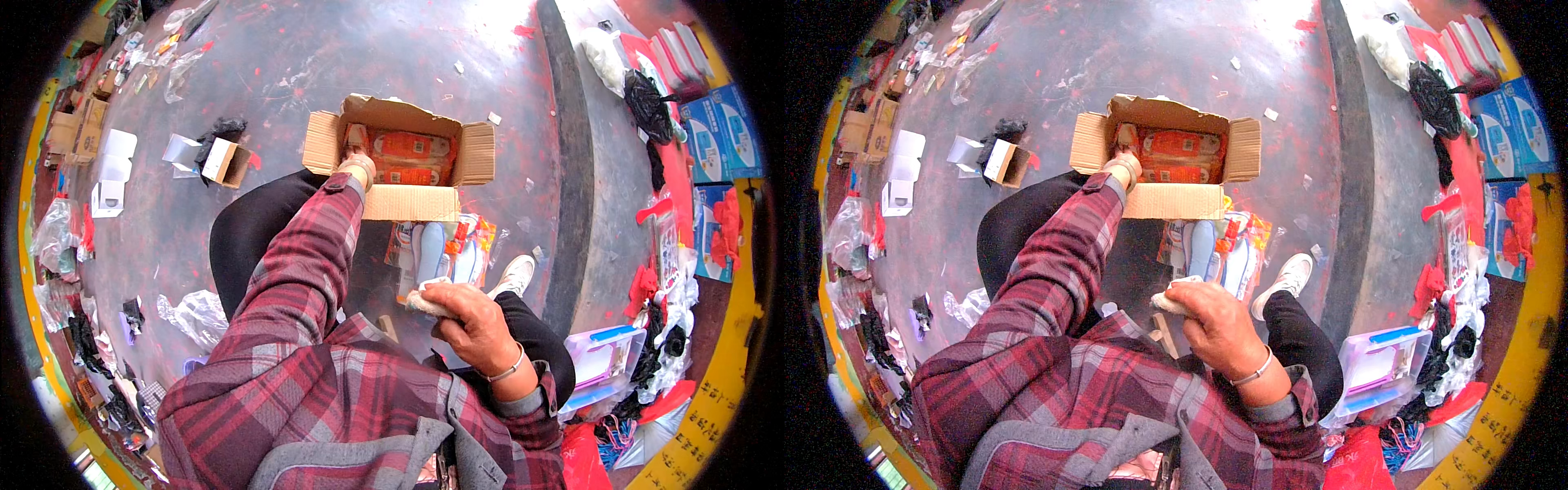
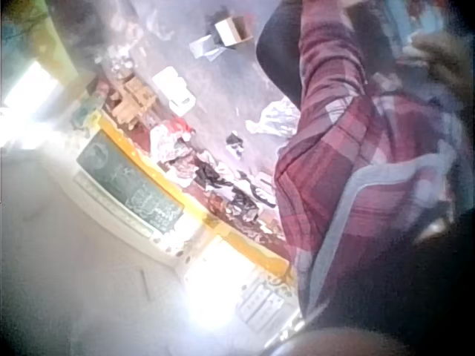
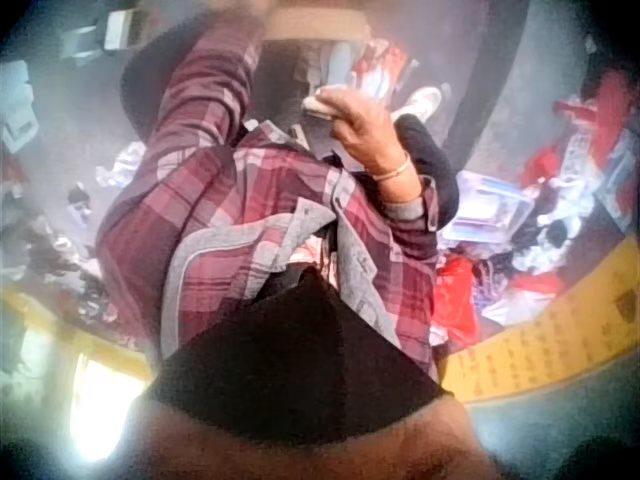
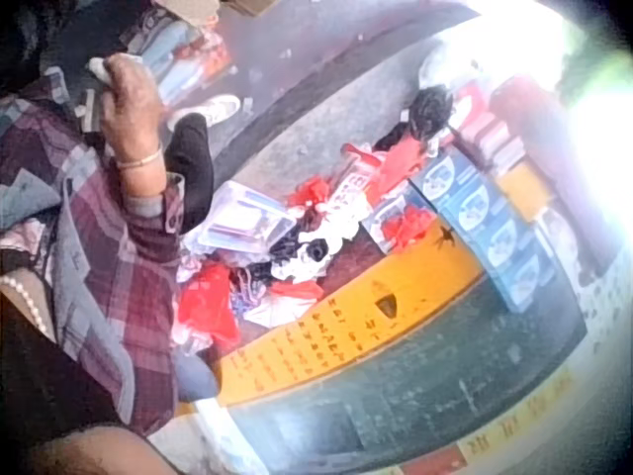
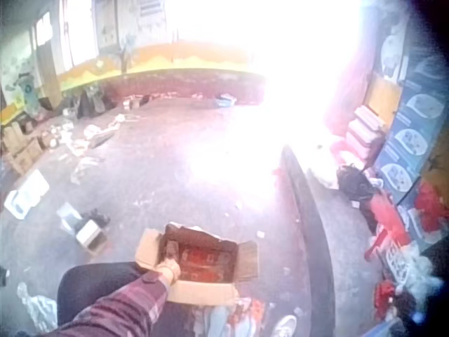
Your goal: The person sits on the floor and wipes the surface of several packaged slippers using a cloth. They pick up each slipper from a cardboard box, wipe it, and place it back into the box.
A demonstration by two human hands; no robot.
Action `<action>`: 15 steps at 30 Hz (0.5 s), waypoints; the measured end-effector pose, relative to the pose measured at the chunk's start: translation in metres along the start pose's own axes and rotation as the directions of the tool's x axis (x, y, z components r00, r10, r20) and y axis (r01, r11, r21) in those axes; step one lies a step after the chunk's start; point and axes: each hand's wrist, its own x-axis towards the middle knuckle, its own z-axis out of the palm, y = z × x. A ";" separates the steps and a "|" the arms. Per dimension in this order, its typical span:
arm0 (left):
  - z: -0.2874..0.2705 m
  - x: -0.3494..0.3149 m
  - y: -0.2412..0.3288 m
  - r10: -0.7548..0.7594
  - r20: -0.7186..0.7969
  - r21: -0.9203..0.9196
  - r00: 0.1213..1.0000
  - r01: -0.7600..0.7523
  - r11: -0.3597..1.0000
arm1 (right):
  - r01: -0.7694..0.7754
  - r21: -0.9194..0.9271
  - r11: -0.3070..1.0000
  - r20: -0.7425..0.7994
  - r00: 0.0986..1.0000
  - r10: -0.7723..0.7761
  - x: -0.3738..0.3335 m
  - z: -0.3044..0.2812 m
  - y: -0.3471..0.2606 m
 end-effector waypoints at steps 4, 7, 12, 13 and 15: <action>-0.013 0.001 0.002 0.358 0.211 0.552 0.910 -0.413 0.724 | -0.019 -0.020 1.000 0.002 1.000 0.019 -0.001 -0.001 0.003; -0.025 -0.008 0.006 0.367 0.227 0.508 0.902 -0.431 0.746 | -0.019 -0.003 1.000 -0.002 1.000 0.019 0.000 -0.001 0.006; 0.002 0.045 -0.006 0.295 0.416 0.581 0.860 -0.501 0.641 | -0.028 0.026 0.999 0.013 1.000 0.027 0.003 0.000 0.004; 0.014 0.066 -0.022 0.266 0.339 0.442 0.902 -0.402 0.802 | -0.005 0.032 0.999 0.037 0.999 0.004 0.004 -0.001 0.003; -0.017 0.023 0.009 0.220 -0.150 0.128 0.964 -0.202 0.971 | -0.046 0.010 0.999 -0.021 0.999 0.046 0.002 0.001 0.008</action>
